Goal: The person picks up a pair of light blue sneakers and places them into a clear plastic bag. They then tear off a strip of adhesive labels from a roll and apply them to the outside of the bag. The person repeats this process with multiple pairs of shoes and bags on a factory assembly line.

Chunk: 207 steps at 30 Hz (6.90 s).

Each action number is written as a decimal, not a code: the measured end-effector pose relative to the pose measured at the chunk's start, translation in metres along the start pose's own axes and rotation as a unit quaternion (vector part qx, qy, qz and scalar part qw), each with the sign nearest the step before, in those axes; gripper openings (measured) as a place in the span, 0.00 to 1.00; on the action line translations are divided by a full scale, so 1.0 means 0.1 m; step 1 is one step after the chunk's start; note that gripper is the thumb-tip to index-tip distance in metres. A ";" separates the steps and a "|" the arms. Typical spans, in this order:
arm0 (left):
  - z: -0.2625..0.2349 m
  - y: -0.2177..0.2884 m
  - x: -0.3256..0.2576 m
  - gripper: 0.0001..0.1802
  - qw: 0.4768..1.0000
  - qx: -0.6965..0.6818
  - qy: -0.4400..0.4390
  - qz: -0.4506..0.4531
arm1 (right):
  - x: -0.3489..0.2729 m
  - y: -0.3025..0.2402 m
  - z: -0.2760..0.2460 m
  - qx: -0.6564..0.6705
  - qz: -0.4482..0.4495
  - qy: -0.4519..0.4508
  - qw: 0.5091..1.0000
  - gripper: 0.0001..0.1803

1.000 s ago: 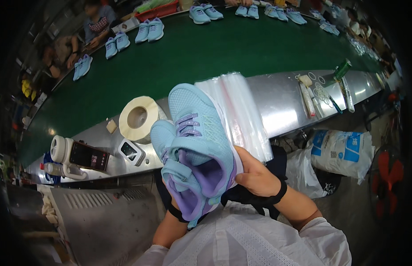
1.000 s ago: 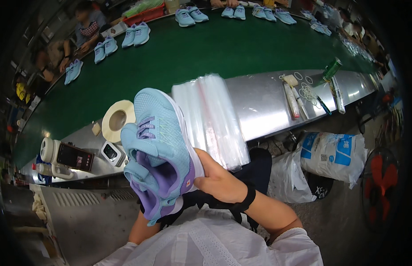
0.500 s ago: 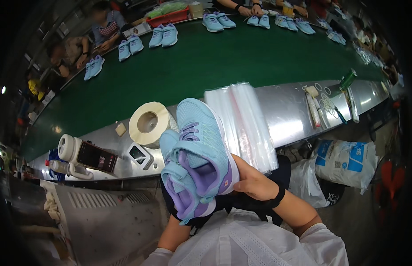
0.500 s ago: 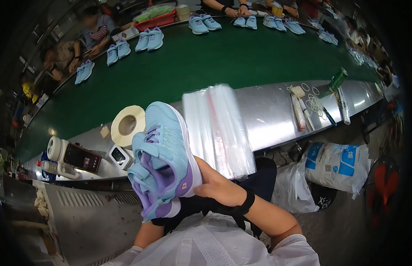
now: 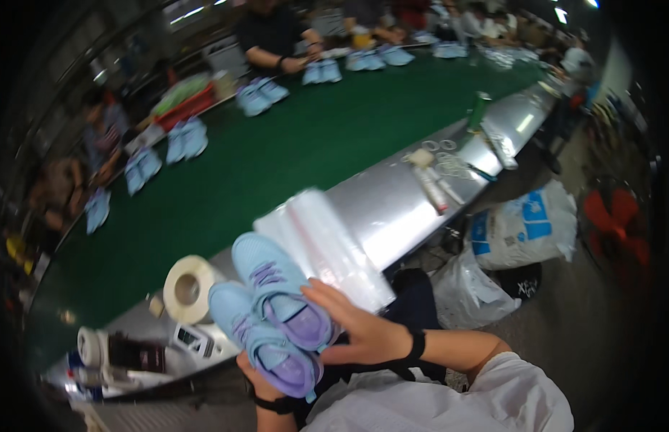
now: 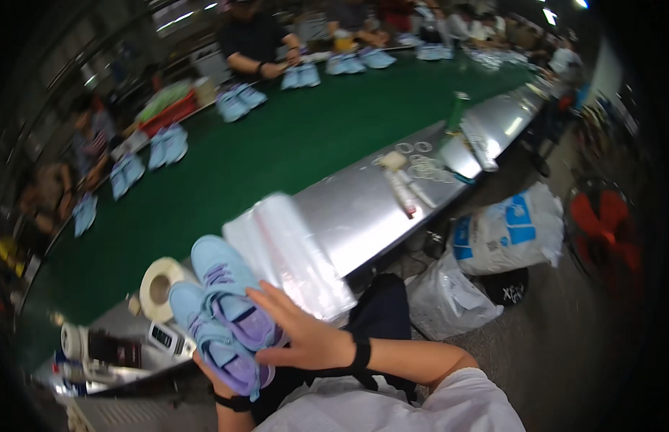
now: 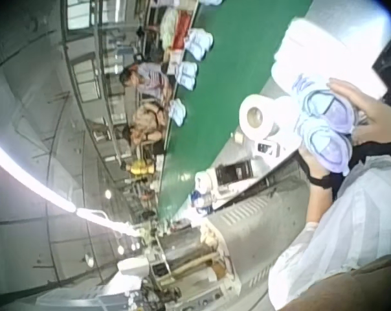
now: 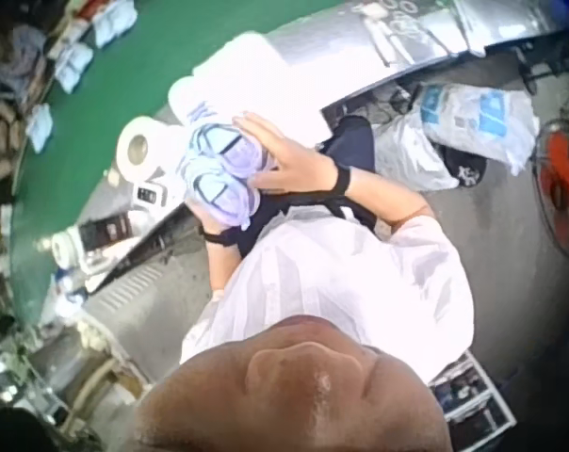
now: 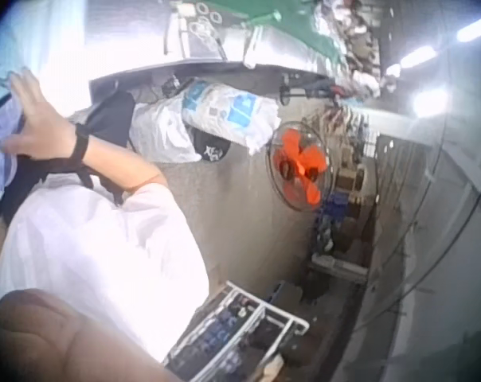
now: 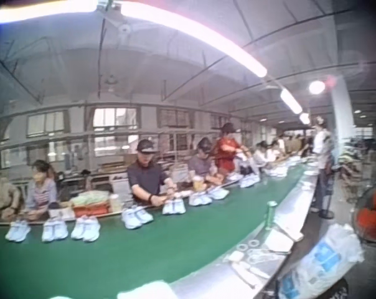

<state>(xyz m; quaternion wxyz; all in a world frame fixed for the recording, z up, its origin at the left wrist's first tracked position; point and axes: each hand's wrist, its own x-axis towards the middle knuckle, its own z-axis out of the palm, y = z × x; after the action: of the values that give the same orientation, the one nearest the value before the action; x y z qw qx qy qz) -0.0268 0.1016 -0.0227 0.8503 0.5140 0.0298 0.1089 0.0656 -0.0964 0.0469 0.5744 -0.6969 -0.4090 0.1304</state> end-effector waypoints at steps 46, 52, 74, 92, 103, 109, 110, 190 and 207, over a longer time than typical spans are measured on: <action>0.56 0.12 0.23 0.37 0.958 -0.176 -0.114 -0.196 | -0.59 0.31 -2.26 -0.373 0.113 0.191 0.901 0.25; 0.24 0.02 -0.04 0.27 0.954 -0.195 0.028 -0.227 | -0.61 0.84 -3.63 -0.623 0.237 0.140 0.732 0.31; 0.13 -0.12 -0.09 0.17 0.946 -0.097 0.161 -0.265 | -1.07 1.50 -4.03 -0.658 0.136 0.326 0.665 0.16; 0.16 -0.84 0.18 0.24 0.958 -0.007 0.062 -0.280 | 0.03 0.85 -0.17 -0.365 0.106 0.052 0.923 0.50; 0.21 -0.92 0.13 0.27 0.966 -0.017 0.048 -0.252 | 0.07 0.82 0.00 -0.511 0.123 0.017 0.851 0.46; 0.21 -0.96 0.14 0.28 0.966 -0.018 0.051 -0.254 | 0.06 0.84 0.07 -0.531 0.110 0.004 0.840 0.48; 0.21 -1.00 0.15 0.27 0.964 -0.019 0.058 -0.258 | 0.05 0.84 0.08 -0.540 0.109 0.001 0.835 0.48; 0.51 -0.40 0.51 0.32 0.720 0.662 -0.109 0.178 | -0.10 1.23 -0.65 0.146 0.267 0.246 0.920 0.14; 0.97 -0.66 0.58 0.33 0.633 0.747 -0.134 0.150 | -0.18 1.39 -0.70 0.154 0.228 0.237 0.932 0.07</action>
<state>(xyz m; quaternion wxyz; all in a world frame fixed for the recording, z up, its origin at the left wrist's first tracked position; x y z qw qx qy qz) 0.0553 0.0002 -0.0317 0.1421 0.9801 -0.0908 0.1048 0.1580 -0.1584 -0.0627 0.7102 -0.6846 -0.0659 0.1499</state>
